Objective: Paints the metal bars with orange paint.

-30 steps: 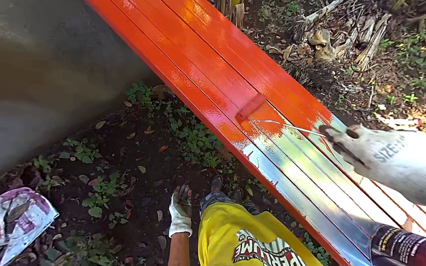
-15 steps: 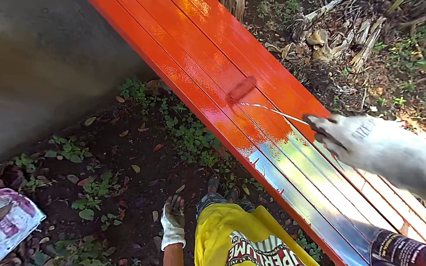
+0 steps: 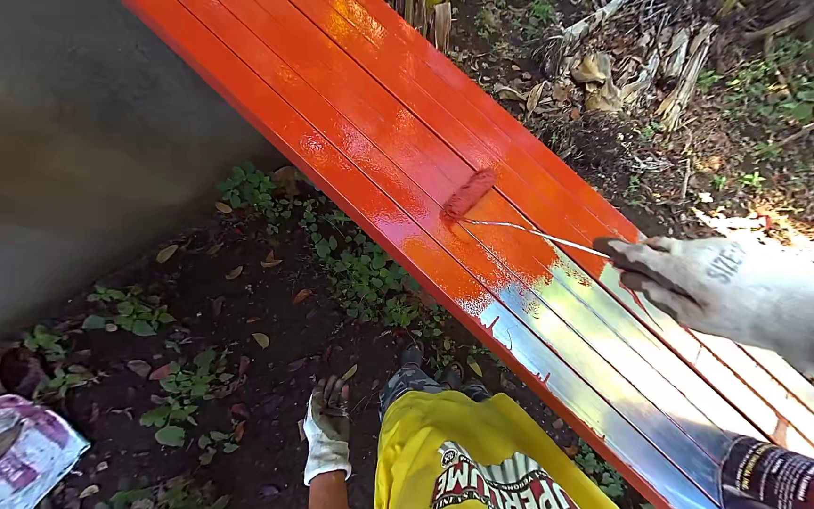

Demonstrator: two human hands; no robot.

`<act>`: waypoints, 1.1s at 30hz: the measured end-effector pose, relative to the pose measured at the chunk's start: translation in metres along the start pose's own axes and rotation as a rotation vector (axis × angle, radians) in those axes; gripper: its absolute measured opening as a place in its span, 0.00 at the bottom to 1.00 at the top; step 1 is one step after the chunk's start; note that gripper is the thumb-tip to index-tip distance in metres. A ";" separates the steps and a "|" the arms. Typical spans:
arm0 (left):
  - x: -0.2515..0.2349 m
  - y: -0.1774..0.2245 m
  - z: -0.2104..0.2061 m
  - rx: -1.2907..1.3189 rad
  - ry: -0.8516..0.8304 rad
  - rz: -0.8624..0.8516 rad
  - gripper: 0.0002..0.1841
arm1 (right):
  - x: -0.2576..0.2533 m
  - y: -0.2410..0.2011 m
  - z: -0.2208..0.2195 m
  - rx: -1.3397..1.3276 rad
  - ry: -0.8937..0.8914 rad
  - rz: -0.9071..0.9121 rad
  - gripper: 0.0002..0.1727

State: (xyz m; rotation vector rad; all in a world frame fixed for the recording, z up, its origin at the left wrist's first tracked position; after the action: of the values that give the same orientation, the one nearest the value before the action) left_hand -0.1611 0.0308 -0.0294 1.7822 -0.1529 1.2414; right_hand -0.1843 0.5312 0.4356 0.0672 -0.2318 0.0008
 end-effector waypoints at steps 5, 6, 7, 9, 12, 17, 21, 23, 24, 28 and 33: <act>-0.004 -0.016 0.010 -0.016 0.053 0.048 0.19 | -0.036 -0.012 0.001 -0.017 -0.019 -0.043 0.29; -0.005 -0.018 0.009 -0.026 0.052 0.055 0.18 | -0.055 -0.023 0.004 -0.009 -0.033 -0.034 0.28; -0.006 -0.017 0.006 -0.032 0.044 0.057 0.19 | -0.075 -0.035 0.005 -0.010 -0.052 -0.016 0.29; -0.008 -0.015 -0.002 -0.036 0.024 0.053 0.19 | -0.112 -0.056 0.009 -0.027 -0.006 0.028 0.29; -0.007 -0.012 -0.010 -0.064 0.006 0.043 0.19 | -0.141 -0.083 0.016 -0.086 0.000 0.021 0.26; -0.004 -0.031 0.006 -0.113 0.035 0.057 0.19 | -0.083 -0.072 0.007 -0.080 -0.006 0.090 0.25; 0.010 -0.032 0.011 -0.092 0.039 0.021 0.20 | 0.030 -0.032 -0.026 -0.108 0.118 0.117 0.30; 0.021 -0.025 0.004 -0.089 0.008 -0.023 0.20 | 0.081 -0.033 -0.028 -0.158 0.025 -0.007 0.28; 0.028 -0.018 -0.003 -0.085 -0.029 -0.052 0.20 | 0.105 -0.033 -0.029 -0.191 0.008 -0.024 0.28; 0.130 0.021 -0.064 -0.133 -0.674 -0.118 0.21 | 0.178 -0.017 -0.030 -0.249 -0.118 -0.116 0.29; 0.423 -0.011 -0.131 -0.535 -1.675 -0.049 0.24 | 0.186 0.006 -0.025 -0.212 0.288 0.189 0.23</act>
State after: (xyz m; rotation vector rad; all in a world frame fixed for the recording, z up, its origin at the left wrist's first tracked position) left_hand -0.0397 0.2931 0.3060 1.8099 -1.2033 -0.5847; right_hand 0.0024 0.5378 0.4546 -0.1660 0.0514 0.1723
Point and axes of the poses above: each hand's wrist, its own x-axis away from the middle knuckle, its own z-axis out of the back of the hand, y = z × x, the point moved 10 cm from there along -x, towards the middle knuckle, and after that the axes turned 14 degrees about y, right-handed, at the moved point
